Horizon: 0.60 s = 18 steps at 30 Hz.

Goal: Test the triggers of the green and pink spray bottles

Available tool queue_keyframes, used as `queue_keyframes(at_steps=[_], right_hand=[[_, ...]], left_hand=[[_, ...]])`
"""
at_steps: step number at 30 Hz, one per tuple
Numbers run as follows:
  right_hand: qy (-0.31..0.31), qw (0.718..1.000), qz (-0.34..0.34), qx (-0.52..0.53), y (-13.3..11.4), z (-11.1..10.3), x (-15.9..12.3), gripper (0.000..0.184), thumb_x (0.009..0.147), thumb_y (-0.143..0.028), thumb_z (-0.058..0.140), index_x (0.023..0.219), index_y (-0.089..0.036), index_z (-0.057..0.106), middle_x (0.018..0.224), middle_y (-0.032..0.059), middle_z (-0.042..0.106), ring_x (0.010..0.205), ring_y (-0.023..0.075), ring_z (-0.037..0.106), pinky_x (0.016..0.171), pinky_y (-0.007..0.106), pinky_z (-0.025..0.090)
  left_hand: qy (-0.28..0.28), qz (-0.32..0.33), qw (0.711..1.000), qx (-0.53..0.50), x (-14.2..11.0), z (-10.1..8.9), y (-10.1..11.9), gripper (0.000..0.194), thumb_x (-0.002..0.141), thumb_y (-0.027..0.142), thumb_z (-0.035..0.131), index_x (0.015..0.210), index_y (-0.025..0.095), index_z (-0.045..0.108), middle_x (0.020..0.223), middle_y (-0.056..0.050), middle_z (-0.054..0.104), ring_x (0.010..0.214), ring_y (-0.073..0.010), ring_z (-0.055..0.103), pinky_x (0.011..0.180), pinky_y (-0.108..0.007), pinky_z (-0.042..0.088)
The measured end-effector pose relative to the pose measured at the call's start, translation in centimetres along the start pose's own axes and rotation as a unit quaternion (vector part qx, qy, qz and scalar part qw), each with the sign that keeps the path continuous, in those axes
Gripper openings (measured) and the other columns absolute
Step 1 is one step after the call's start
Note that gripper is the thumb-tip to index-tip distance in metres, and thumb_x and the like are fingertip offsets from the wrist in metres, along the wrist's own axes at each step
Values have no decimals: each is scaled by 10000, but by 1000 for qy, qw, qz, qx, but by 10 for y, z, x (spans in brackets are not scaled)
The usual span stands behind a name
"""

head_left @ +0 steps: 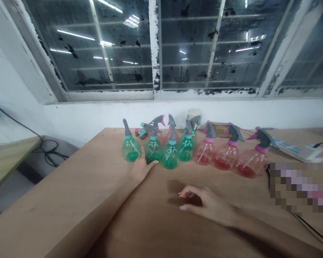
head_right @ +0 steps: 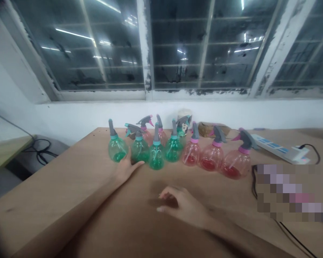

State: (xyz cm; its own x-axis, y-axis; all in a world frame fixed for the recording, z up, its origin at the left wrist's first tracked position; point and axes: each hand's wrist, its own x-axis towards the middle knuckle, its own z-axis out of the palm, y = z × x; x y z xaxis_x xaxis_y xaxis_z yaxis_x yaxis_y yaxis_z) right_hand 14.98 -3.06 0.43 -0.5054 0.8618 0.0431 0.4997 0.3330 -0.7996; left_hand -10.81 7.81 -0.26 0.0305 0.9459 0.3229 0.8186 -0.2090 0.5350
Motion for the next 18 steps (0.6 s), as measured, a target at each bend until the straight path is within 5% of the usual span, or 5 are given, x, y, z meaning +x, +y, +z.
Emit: queue_keyframes(at_steps=[5,10,14,18], right_hand=[[1,1000,6,0,1,3,1,257,760,-438,640,955,-276,605,978,-1,672,931,201,609,842,365,452],[2,1000,9,5,4,4,1,287,765,-407,642,1008,-265,589,1008,13,668,966,205,597,877,375,438],[6,1000,11,21,2,8,2,239,778,-367,629,986,-256,591,985,4,669,940,184,604,863,346,446],[8,1000,1,19,-4,12,1,191,786,-313,618,965,-249,595,970,-6,669,923,165,604,843,310,449]], left_hand=[[24,12,1000,-3,-15,-4,0,634,809,490,528,1324,170,343,1335,-155,448,1261,-311,404,977,-411,380],[75,-6,997,3,-43,-21,-18,386,841,497,478,1102,213,495,1028,-66,561,902,-234,616,798,-375,494],[185,-51,981,26,-36,-33,-30,613,788,529,539,1204,116,356,1149,-148,435,1087,-295,494,895,-436,436],[224,-73,971,29,-2,-36,-29,927,682,534,668,1331,73,192,1297,-207,310,1244,-380,314,1000,-496,314]])
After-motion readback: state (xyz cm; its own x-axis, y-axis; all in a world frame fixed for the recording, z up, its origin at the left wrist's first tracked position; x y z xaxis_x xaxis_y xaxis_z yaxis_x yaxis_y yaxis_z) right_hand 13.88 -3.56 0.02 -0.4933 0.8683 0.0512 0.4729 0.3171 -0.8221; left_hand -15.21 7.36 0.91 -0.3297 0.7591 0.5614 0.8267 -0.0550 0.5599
